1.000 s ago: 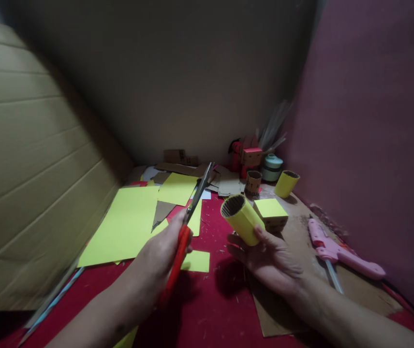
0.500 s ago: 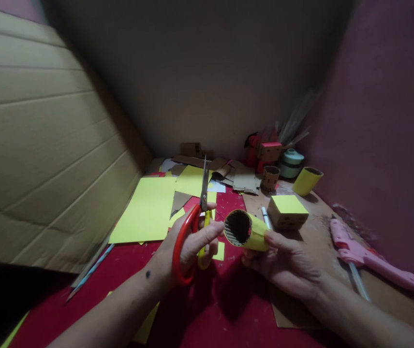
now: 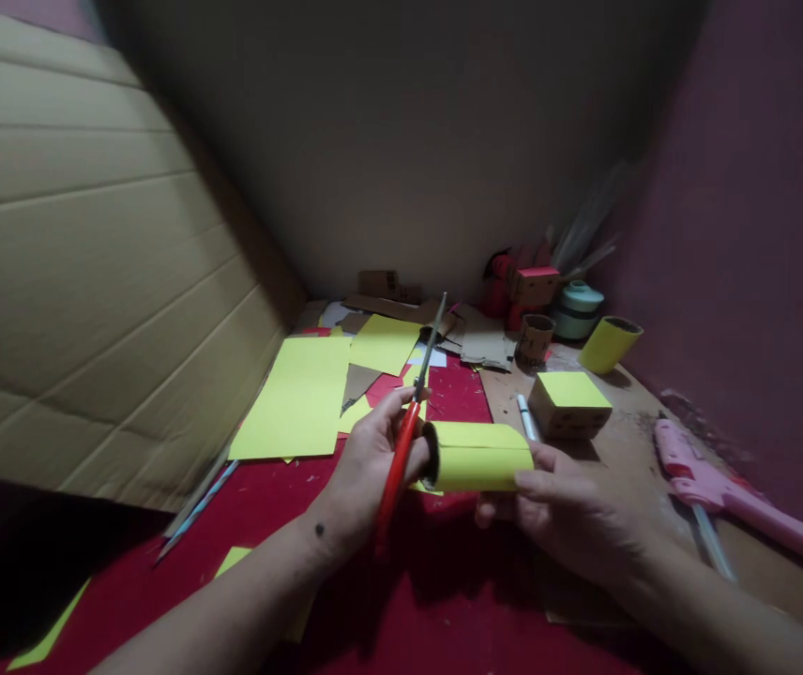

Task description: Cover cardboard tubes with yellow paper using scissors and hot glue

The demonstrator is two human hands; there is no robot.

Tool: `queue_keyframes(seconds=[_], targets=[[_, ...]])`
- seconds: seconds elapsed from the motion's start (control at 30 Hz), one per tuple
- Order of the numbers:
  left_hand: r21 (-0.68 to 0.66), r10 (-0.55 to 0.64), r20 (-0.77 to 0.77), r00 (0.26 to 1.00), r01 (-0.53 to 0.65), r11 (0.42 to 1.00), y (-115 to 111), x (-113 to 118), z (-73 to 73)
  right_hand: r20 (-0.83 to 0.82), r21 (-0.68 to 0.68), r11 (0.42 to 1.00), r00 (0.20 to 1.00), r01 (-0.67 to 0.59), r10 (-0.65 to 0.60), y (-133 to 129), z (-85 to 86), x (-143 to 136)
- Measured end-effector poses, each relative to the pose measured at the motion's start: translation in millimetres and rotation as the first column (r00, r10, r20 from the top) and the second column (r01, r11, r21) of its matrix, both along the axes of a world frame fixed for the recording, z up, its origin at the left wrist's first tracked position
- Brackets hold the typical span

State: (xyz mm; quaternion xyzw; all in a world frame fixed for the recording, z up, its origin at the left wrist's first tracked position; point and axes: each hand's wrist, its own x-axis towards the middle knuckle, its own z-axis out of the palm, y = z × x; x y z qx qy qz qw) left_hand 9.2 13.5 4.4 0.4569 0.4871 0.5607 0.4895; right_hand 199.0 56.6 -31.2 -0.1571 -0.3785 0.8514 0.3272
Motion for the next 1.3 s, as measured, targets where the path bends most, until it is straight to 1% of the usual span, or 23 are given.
queue_keyframes(seconds=[0.07,0.13,0.23,0.3,0.4,0.5,0.57,0.7,0.8,0.93,1.1,1.2,1.3], targets=[[-0.011,0.000,0.011,1.000,0.000,1.000,1,1,-2.9,0.005,0.050,0.998,0.999,0.043,-0.043,-2,5.6,2],[-0.041,0.011,0.003,1.000,-0.011,0.999,2,2,-7.4,0.039,0.112,0.985,0.990,0.130,-0.135,-4,10.1,5],[-0.070,0.027,0.046,0.999,-0.024,0.997,6,0,-17.1,0.086,0.231,0.927,0.942,0.297,-0.323,-6,11.8,6],[-0.063,0.019,0.084,0.996,-0.014,0.998,9,-3,-23.1,0.105,0.280,0.898,0.919,0.339,-0.379,-6,10.5,6],[-0.062,-0.072,0.124,0.990,0.080,0.995,9,-5,-27.7,0.134,0.301,0.889,0.907,0.346,-0.399,-6,8.6,3],[-0.092,-0.159,0.201,0.967,0.180,0.979,7,-3,-26.5,0.144,0.327,0.867,0.887,0.376,-0.439,-6,8.0,0],[-0.130,-0.166,0.237,0.957,0.201,0.971,6,-1,-24.1,0.148,0.320,0.879,0.898,0.353,-0.414,-7,7.5,-2],[-0.191,-0.166,0.233,0.958,0.213,0.958,5,4,-22.0,0.100,0.260,0.927,0.947,0.271,-0.305,-11,6.9,-6],[-0.213,-0.187,0.224,0.956,0.235,0.948,6,5,-23.2,0.054,0.214,0.933,0.950,0.289,-0.306,-14,9.0,-8],[-0.233,-0.199,0.228,0.953,0.252,0.939,6,5,-25.2,0.042,0.157,0.937,0.946,0.312,-0.322,-15,13.5,-11],[-0.232,-0.200,0.229,0.953,0.253,0.939,7,4,-27.8,0.020,0.135,0.941,0.949,0.309,-0.315,-11,13.1,-10],[-0.230,-0.202,0.219,0.954,0.252,0.940,6,4,-25.5,0.020,0.128,0.952,0.959,0.279,-0.284,-8,10.1,-9],[-0.228,-0.193,0.137,0.972,0.220,0.948,3,8,-19.9,0.008,0.113,0.955,0.961,0.273,-0.275,-8,7.5,-8]])
